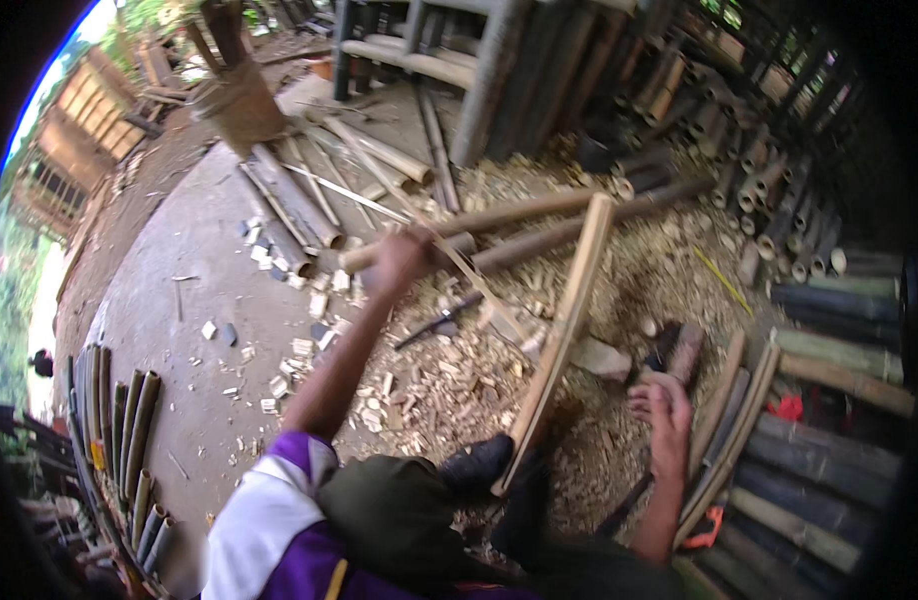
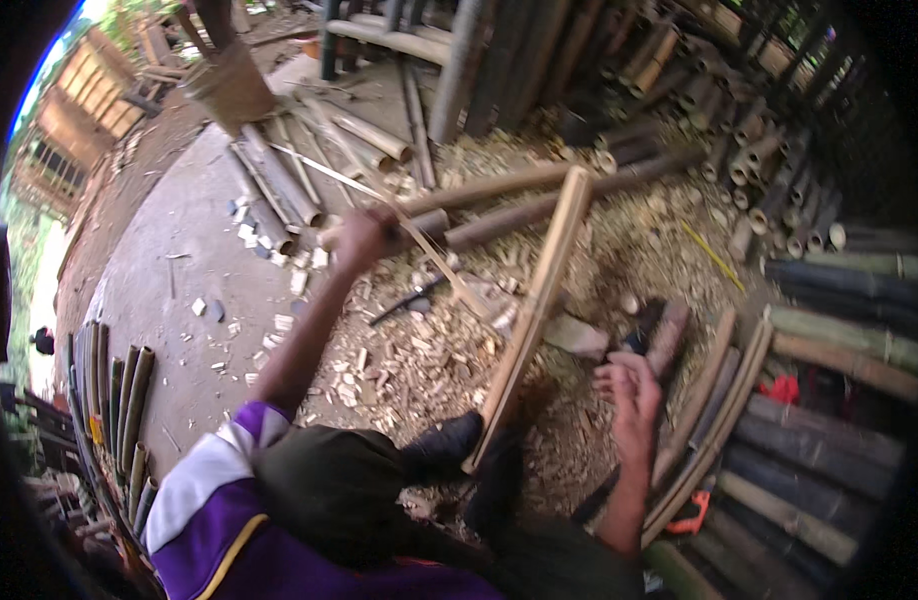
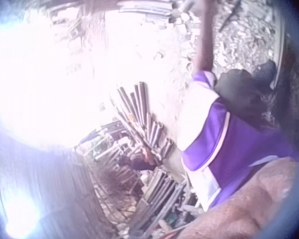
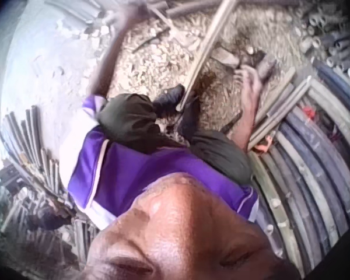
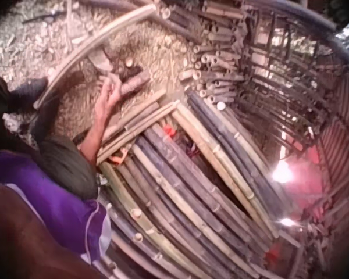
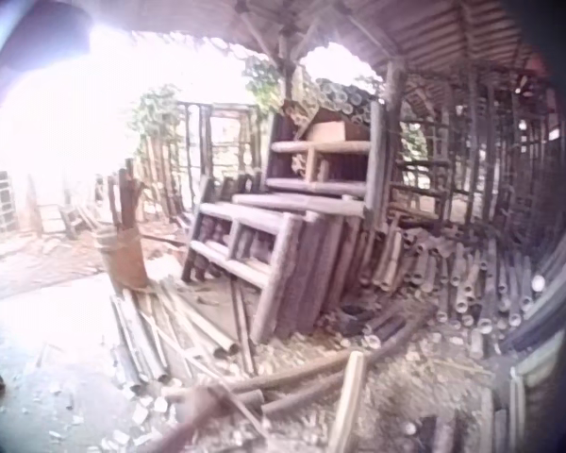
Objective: The person sits on the ground and uses a knife to carve and smooth a long bamboo pole. They repeatedly rotate the pole and shave its surface, then switch to a second pole and continue the same carving process.
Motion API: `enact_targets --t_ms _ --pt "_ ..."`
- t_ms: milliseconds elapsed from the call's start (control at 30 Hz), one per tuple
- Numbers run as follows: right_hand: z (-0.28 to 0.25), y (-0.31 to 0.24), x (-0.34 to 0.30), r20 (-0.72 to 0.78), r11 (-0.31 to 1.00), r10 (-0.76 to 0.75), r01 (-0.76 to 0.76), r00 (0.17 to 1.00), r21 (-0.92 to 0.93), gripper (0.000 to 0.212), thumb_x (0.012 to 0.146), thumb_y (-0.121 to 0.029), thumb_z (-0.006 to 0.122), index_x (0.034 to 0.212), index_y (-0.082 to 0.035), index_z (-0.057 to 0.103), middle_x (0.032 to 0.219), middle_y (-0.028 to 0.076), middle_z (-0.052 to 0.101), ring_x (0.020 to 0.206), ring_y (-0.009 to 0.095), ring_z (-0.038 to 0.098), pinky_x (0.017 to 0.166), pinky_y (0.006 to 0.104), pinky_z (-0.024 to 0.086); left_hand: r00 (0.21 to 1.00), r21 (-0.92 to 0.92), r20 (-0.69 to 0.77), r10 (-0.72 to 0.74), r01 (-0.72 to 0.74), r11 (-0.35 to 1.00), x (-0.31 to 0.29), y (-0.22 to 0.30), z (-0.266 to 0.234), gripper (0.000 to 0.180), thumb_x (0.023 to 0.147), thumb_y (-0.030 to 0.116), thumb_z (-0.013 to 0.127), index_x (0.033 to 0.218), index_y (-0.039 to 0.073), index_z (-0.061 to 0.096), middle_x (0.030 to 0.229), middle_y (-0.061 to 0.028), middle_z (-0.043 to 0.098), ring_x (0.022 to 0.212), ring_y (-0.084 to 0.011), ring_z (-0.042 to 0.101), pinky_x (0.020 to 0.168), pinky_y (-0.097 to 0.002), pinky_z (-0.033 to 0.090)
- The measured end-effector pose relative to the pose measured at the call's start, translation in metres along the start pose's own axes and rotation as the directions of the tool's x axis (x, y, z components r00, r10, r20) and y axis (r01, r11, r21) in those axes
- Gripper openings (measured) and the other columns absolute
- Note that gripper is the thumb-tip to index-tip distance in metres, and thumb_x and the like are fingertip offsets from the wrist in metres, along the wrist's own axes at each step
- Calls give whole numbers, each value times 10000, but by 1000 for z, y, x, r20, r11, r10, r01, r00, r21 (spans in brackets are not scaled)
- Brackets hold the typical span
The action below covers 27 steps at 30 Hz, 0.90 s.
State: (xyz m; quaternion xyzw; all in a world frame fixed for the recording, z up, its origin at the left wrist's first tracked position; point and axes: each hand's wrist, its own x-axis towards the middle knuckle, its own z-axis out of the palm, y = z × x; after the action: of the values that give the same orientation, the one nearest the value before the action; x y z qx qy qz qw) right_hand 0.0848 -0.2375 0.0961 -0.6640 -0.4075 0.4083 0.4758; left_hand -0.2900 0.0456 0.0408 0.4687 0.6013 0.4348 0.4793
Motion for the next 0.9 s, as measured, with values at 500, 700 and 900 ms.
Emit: enact_targets --t_ms 500,700,900 --pt "-19 151 63 -247 790 -57 -107 967 -604 338 1001 -331 662 1152 -31 619 973 162 702 854 332 701 770 446 558 931 744 353 -91 -220 631 -22 -138 12 438 751 288 854 1126 92 743 1075 -180 744 976 -346 721 871 -446 569" --pt "-101 222 102 -565 442 8 -510 825 -738 688 986 -470 634 1457 2 465 1435 283 556 1333 447 542 1090 496 446 886 611 416 204 -439 658 -16 -135 22 304 798 218 803 1025 39 710 976 -219 711 942 -419 686 835 -486 538" --pt "-114 258 105 -422 620 244 -475 873 -625 1040 912 -574 701 1591 79 258 1653 284 302 1527 387 336 1217 431 334 944 168 323 76 -136 976 14 -100 -6 277 875 72 722 1135 -16 687 954 -103 726 837 -190 676 796 -352 561"
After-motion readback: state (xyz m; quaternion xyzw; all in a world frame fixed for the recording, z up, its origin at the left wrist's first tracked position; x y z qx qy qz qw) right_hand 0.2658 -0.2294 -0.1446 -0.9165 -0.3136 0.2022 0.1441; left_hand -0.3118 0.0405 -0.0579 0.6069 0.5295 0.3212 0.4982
